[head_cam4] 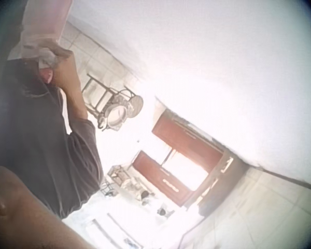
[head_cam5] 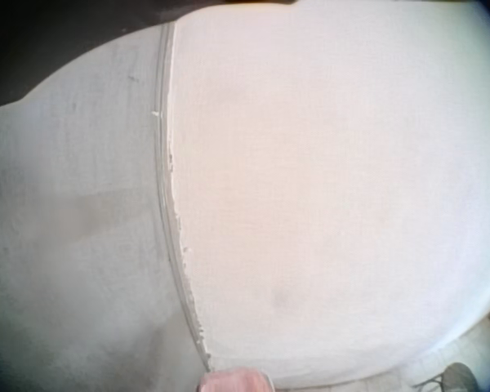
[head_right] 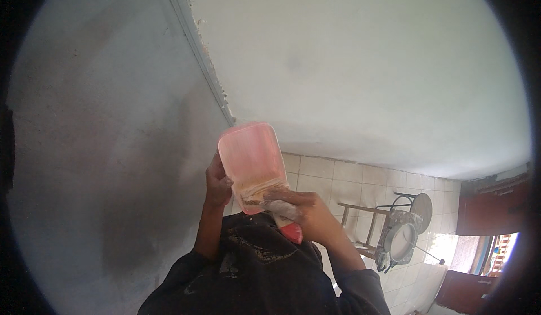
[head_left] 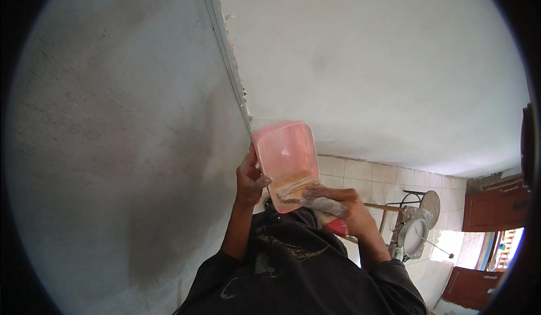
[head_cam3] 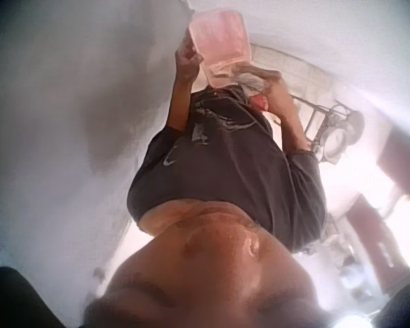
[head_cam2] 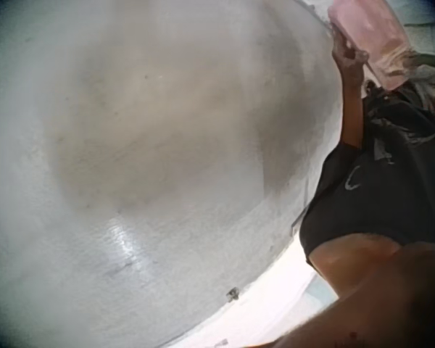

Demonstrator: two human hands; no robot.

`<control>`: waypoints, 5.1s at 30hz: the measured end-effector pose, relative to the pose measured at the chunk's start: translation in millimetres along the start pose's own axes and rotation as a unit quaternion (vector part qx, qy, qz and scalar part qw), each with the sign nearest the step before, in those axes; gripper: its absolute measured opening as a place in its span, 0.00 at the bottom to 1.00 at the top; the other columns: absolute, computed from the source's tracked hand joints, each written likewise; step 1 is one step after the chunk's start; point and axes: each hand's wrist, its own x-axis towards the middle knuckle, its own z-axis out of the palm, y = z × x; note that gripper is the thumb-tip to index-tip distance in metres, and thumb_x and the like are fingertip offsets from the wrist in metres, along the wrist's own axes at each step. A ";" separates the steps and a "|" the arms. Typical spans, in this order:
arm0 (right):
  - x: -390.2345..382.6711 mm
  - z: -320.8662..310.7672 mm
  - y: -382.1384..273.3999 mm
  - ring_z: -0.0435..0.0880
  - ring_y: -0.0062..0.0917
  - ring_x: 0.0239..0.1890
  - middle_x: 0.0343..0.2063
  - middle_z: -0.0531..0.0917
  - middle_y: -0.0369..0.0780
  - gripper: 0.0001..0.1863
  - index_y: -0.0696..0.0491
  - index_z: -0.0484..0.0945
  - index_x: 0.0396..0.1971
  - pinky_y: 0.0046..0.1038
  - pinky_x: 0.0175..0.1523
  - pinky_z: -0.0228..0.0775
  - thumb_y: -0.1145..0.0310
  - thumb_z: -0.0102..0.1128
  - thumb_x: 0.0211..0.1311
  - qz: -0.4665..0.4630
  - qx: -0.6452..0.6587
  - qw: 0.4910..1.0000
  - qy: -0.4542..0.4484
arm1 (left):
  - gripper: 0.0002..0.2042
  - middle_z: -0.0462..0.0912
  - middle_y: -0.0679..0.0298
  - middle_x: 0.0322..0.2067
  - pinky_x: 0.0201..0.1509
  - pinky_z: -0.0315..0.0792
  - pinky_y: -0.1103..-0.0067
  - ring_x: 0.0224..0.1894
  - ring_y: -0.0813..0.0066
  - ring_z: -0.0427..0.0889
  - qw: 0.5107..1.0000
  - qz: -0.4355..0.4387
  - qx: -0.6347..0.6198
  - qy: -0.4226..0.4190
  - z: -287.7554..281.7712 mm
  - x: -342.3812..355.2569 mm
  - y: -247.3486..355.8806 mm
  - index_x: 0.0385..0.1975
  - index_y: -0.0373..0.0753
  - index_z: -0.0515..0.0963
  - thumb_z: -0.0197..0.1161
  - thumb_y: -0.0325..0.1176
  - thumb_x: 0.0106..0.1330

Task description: The person paints a ceiling by hand using a brush and a container. They dip the brush into the white paint, apply it to the ceiling surface, and then use a cloth to wipe paint drips off their hands and clothing while standing near a paint bucket.

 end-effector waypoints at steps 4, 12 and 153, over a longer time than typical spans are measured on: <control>5.0 -12.2 -4.1 0.78 0.36 0.50 0.45 0.80 0.40 0.21 0.53 0.78 0.42 0.32 0.49 0.76 0.74 0.63 0.42 -0.008 0.011 0.994 0.105 | 0.52 0.61 0.58 0.61 0.62 0.64 0.71 0.62 0.69 0.64 0.999 -0.015 -0.004 -0.031 6.5 4.5 -0.5 0.65 0.30 0.49 0.77 0.39 0.41; 24.1 15.9 14.2 0.77 0.36 0.52 0.47 0.78 0.41 0.22 0.52 0.78 0.42 0.35 0.51 0.76 0.72 0.64 0.39 -0.060 -0.101 0.984 0.137 | 0.53 0.60 0.57 0.62 0.61 0.65 0.71 0.62 0.68 0.63 0.998 -0.032 -0.012 -0.060 9.8 1.1 -7.7 0.65 0.30 0.49 0.77 0.41 0.42; 24.6 18.9 6.7 0.83 0.30 0.34 0.30 0.83 0.41 0.09 0.58 0.81 0.28 0.27 0.40 0.76 0.82 0.66 0.43 0.008 -0.084 0.937 0.338 | 0.31 0.76 0.52 0.49 0.49 0.74 0.75 0.47 0.72 0.76 0.955 -0.082 0.275 -0.068 40.4 17.2 66.8 0.55 0.24 0.66 0.65 0.26 0.48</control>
